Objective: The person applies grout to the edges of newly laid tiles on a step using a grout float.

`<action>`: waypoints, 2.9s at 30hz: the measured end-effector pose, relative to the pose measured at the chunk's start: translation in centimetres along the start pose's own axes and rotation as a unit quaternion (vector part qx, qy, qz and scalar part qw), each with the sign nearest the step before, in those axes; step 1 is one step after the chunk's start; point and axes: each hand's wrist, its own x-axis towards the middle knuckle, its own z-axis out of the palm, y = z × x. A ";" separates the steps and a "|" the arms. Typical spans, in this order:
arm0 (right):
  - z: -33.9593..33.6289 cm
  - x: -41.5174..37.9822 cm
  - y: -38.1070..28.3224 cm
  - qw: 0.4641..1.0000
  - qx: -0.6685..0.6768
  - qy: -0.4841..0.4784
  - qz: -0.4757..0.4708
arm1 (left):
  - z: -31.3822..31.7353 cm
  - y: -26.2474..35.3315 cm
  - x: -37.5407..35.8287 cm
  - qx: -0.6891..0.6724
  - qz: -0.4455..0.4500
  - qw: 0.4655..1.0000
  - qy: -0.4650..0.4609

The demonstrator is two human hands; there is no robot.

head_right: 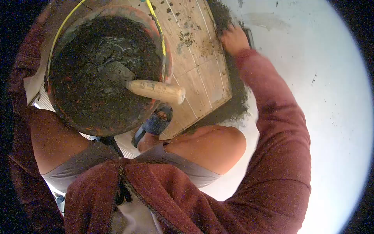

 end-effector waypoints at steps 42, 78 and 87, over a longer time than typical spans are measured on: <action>-24.0 -20.2 -0.8 0.526 0.637 0.346 0.445 | 5.8 -6.5 0.7 0.222 0.204 0.947 0.109; -26.6 5.1 -21.1 0.521 0.827 0.086 0.196 | -9.0 -1.7 -4.6 0.052 0.039 0.979 -0.192; -27.4 6.2 -22.9 0.368 0.892 0.106 0.239 | -9.6 -0.8 -4.1 0.089 0.014 0.966 -0.241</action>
